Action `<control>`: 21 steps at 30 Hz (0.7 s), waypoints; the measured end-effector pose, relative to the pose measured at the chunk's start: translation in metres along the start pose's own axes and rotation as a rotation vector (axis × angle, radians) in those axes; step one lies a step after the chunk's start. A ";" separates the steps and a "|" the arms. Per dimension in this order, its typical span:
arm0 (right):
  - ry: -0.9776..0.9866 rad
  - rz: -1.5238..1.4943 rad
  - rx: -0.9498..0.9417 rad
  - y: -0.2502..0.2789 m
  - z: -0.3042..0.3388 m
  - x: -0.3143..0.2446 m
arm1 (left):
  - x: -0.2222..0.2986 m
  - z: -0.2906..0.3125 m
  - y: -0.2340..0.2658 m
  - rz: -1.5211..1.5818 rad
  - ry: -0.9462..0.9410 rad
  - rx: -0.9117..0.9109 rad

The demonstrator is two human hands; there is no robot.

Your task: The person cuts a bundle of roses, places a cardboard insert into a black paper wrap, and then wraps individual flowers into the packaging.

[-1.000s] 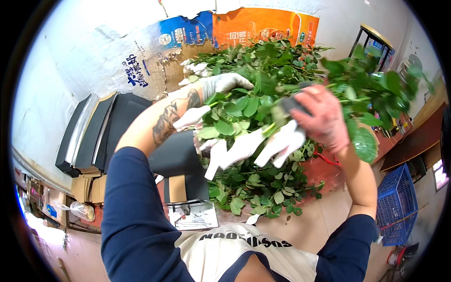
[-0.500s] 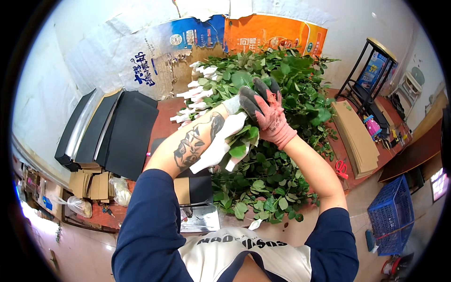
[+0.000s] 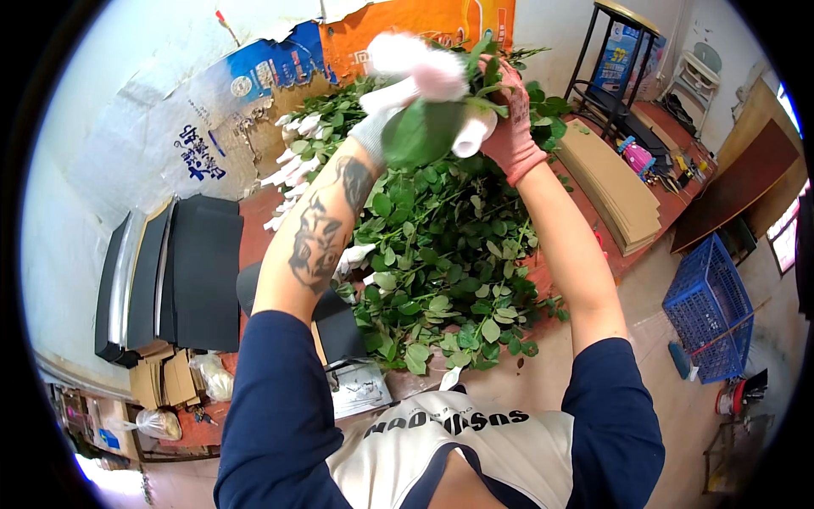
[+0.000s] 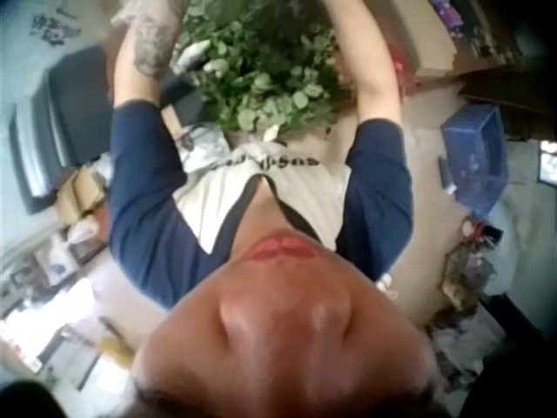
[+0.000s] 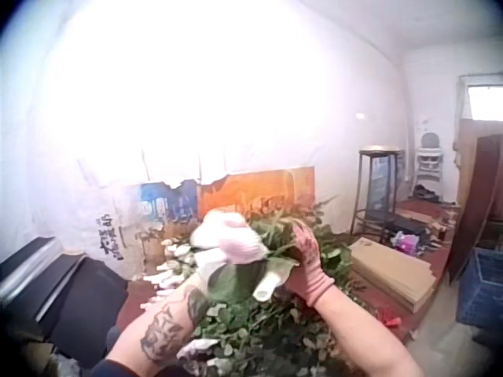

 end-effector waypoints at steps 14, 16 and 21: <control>-0.006 0.190 -0.237 0.051 0.001 0.091 | -0.085 0.044 -0.016 -1.147 -0.302 -0.077; -0.022 0.258 -0.236 0.074 0.001 0.110 | -0.158 0.086 -0.001 -1.598 0.092 -0.305; -0.064 0.467 -0.220 0.151 -0.002 0.153 | -0.271 0.123 0.033 -1.854 0.532 -0.571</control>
Point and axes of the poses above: each hand's wrist, its own z-axis away from the middle knuckle, its own y-axis out of the back of the hand, x = y × z, the point moved 7 cm from there along -z, towards the middle knuckle, and after that the axes turned 15 degrees about -y, right-handed, at the moved point
